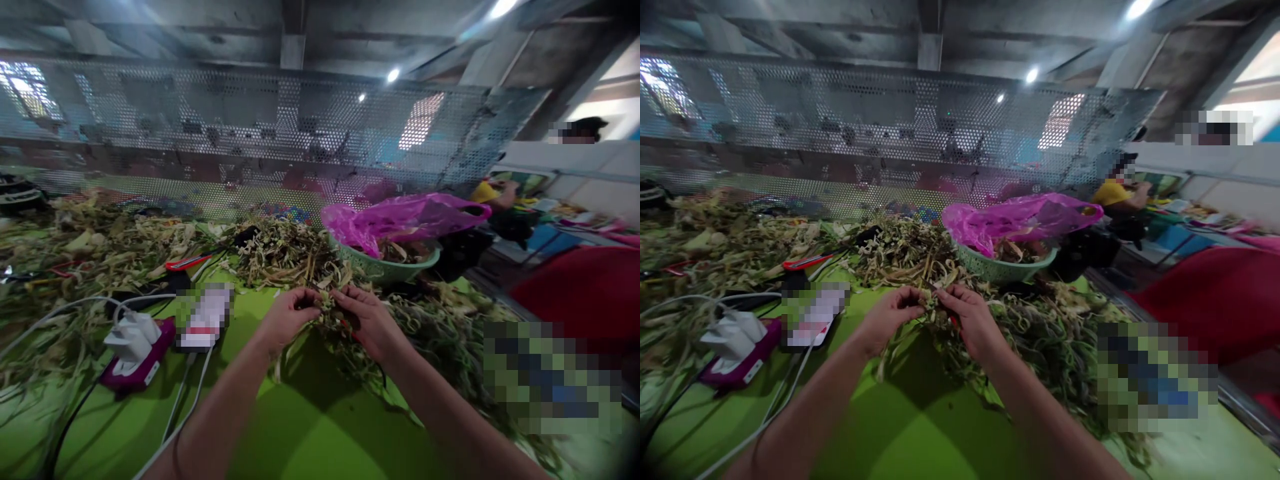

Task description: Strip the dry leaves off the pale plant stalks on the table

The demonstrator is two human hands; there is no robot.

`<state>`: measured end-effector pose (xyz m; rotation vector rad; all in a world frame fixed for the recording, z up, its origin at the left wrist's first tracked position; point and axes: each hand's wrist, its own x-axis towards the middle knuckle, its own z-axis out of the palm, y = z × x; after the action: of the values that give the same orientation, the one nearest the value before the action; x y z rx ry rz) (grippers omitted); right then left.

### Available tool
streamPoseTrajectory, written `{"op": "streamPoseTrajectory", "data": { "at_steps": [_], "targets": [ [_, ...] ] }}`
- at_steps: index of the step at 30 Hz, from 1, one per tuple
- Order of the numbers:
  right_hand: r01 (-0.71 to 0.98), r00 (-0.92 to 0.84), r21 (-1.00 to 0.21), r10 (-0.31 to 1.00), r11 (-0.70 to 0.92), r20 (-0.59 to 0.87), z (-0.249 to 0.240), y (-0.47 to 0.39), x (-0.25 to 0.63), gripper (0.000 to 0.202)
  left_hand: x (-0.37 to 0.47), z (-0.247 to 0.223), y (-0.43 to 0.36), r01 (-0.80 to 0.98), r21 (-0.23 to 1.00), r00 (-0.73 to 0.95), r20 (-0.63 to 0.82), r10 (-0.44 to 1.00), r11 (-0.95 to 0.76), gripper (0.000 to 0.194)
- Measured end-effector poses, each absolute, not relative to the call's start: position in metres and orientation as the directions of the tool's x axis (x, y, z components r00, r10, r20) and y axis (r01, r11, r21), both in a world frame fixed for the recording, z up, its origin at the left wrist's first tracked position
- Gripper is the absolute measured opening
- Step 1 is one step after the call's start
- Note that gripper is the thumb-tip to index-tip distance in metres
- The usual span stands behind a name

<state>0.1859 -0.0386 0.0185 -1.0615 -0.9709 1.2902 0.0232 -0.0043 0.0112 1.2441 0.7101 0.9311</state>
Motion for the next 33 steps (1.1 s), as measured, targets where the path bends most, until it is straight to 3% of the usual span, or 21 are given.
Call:
{"op": "streamPoseTrajectory", "data": {
  "at_steps": [7,13,21,25,33],
  "targets": [
    [-0.206,0.185,-0.971,0.979,0.120,0.082,0.018,-0.039,0.195,0.022,0.027,0.007,-0.008,-0.220,0.966,0.482,-0.013,0.876,0.135,0.019],
    [-0.130,0.163,-0.977,0.976,0.167,0.145,0.014,-0.042,0.190,0.024,0.030,0.004,-0.010,-0.155,0.988,0.445,0.063,0.893,0.007,0.033],
    [-0.070,0.197,-0.982,0.967,0.176,0.160,0.021,-0.046,0.189,0.020,0.032,0.000,-0.009,-0.070,0.997,0.441,0.052,0.896,-0.024,0.026],
    [0.007,0.140,-0.982,0.973,0.187,0.186,0.018,-0.045,0.189,0.020,0.035,0.000,-0.010,-0.091,0.993,0.446,0.109,0.888,-0.077,0.021],
    [0.243,0.225,-0.938,0.926,0.249,0.304,0.017,-0.045,0.193,0.020,0.035,-0.004,-0.008,0.008,0.993,0.396,0.108,0.912,-0.121,0.018]
  ]
}}
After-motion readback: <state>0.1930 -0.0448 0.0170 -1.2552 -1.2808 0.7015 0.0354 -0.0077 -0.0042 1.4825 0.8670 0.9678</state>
